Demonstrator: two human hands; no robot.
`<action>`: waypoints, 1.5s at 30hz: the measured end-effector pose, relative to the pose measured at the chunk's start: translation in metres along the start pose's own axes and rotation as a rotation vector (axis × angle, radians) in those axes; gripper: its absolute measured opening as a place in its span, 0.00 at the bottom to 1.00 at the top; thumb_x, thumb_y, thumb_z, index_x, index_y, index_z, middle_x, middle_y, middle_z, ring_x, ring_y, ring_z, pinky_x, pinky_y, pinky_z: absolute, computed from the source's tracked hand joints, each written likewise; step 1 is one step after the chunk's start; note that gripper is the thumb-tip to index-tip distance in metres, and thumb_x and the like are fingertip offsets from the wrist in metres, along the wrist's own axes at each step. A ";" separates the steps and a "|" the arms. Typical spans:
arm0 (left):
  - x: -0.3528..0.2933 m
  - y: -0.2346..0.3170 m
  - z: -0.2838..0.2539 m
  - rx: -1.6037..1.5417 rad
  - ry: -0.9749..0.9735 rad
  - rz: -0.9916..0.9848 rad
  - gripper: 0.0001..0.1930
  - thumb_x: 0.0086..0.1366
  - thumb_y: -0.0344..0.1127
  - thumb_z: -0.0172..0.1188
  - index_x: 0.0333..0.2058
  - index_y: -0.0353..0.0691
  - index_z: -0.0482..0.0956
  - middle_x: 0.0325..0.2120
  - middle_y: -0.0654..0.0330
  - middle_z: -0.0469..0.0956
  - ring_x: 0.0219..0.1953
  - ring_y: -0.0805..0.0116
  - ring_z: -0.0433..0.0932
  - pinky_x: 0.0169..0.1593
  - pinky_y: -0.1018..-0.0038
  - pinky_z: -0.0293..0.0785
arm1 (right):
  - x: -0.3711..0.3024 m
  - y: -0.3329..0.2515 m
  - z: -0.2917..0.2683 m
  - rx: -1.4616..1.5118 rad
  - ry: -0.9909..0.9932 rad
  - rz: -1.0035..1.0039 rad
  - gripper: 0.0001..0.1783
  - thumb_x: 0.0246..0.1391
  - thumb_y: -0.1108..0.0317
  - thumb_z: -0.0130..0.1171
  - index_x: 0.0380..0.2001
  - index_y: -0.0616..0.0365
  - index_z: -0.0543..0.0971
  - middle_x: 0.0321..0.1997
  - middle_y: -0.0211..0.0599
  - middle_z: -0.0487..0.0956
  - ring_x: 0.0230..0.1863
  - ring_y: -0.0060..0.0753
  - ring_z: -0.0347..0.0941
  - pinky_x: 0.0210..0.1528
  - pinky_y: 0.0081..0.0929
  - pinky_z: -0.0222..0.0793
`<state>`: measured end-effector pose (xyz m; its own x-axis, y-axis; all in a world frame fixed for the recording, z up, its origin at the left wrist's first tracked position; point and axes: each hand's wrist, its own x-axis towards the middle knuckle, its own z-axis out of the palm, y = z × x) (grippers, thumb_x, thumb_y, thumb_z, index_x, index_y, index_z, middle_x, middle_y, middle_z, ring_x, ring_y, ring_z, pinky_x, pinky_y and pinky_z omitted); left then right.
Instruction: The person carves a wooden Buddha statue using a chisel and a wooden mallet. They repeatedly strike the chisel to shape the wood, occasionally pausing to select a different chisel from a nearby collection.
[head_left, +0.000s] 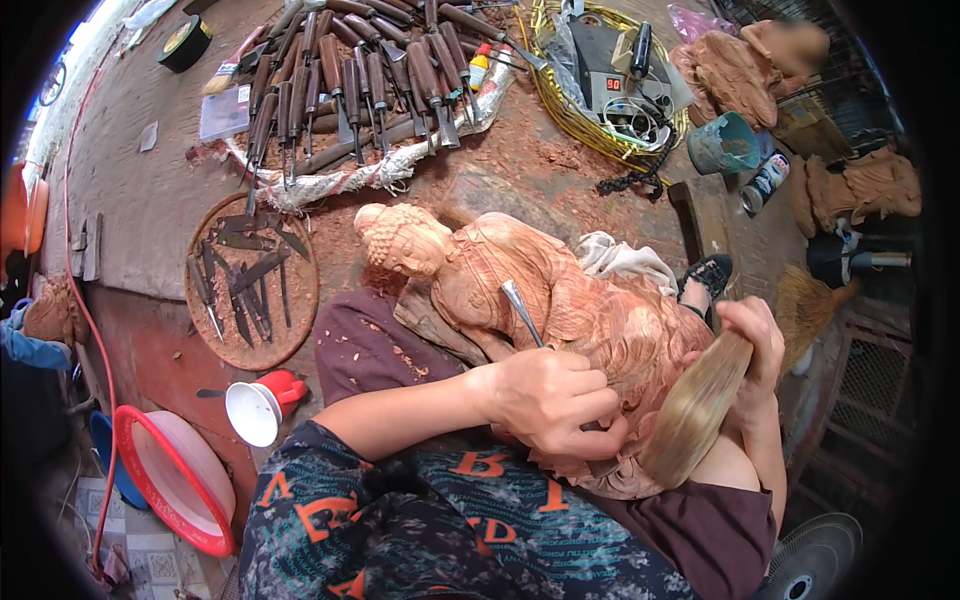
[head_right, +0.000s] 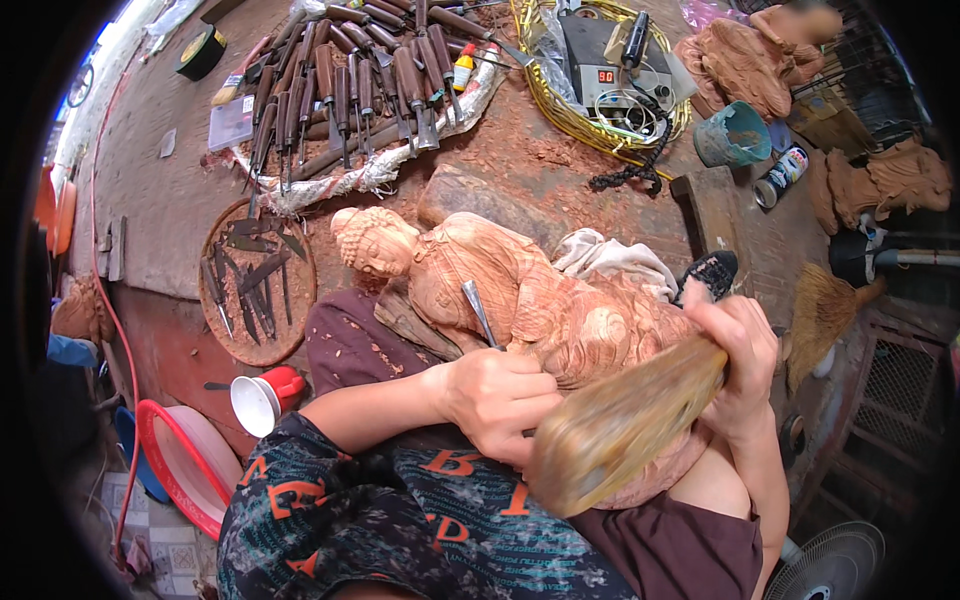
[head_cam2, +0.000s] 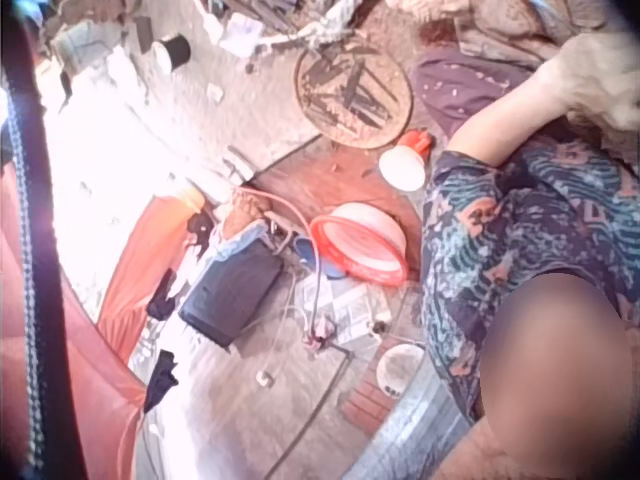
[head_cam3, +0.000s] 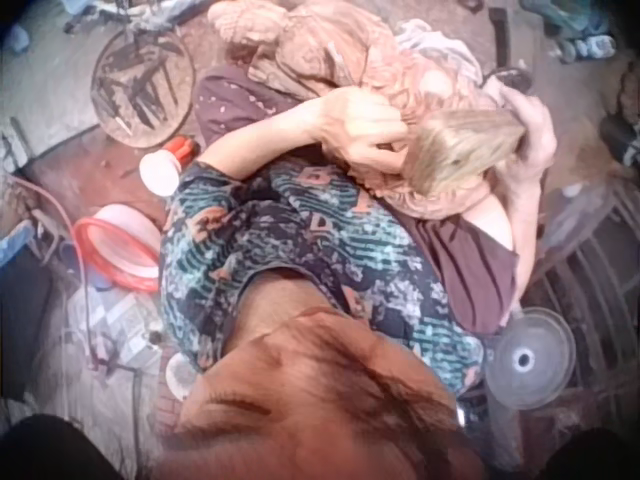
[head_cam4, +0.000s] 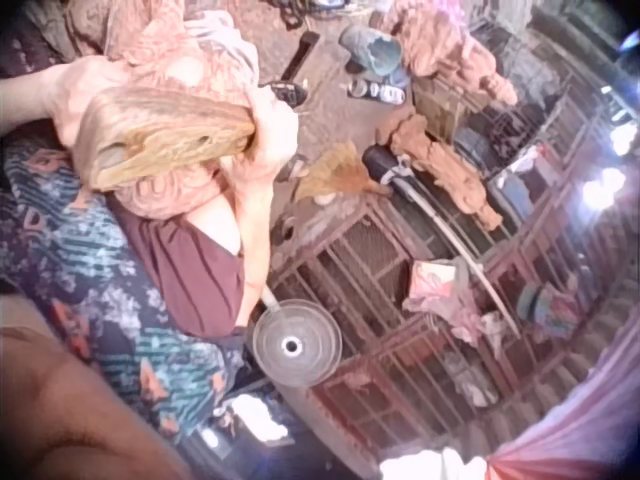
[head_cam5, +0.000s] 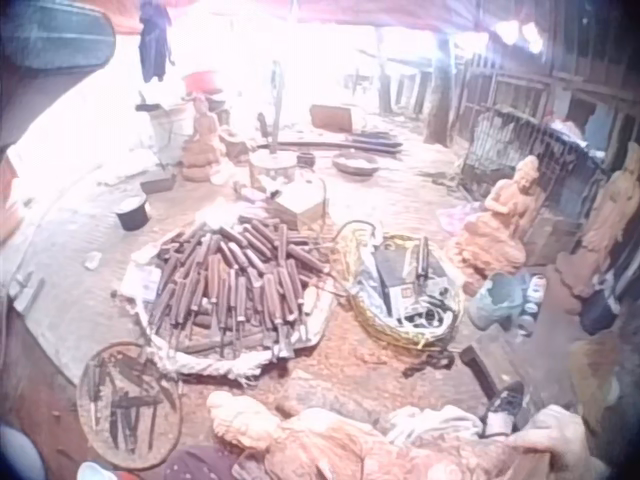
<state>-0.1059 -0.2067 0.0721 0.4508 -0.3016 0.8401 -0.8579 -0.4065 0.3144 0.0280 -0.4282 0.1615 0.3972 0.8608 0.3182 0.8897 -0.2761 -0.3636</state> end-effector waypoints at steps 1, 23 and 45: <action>-0.001 -0.002 0.001 0.012 -0.002 -0.003 0.08 0.49 0.37 0.57 0.29 0.45 0.74 0.18 0.69 0.62 0.19 0.76 0.66 0.20 0.79 0.61 | 0.001 -0.003 0.000 -0.012 0.028 -0.027 0.28 0.39 0.64 0.75 0.42 0.60 0.73 0.23 0.34 0.66 0.24 0.32 0.63 0.26 0.29 0.56; -0.009 -0.002 0.009 0.095 -0.027 0.008 0.10 0.43 0.34 0.60 0.19 0.49 0.65 0.15 0.70 0.55 0.16 0.76 0.60 0.17 0.78 0.53 | 0.006 -0.024 -0.018 -0.392 -0.074 -0.482 0.18 0.35 0.80 0.61 0.31 0.50 0.71 0.24 0.30 0.69 0.23 0.31 0.66 0.24 0.29 0.63; -0.010 -0.006 0.008 0.094 -0.022 0.006 0.10 0.46 0.34 0.61 0.19 0.49 0.65 0.15 0.70 0.56 0.16 0.76 0.61 0.17 0.79 0.54 | 0.008 -0.030 -0.022 -0.433 -0.109 -0.496 0.20 0.34 0.80 0.61 0.32 0.45 0.71 0.24 0.29 0.67 0.23 0.31 0.65 0.24 0.29 0.62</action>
<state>-0.1035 -0.2085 0.0581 0.4521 -0.3223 0.8317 -0.8340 -0.4834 0.2660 0.0094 -0.4221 0.1943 -0.0871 0.9620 0.2590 0.9801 0.0363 0.1951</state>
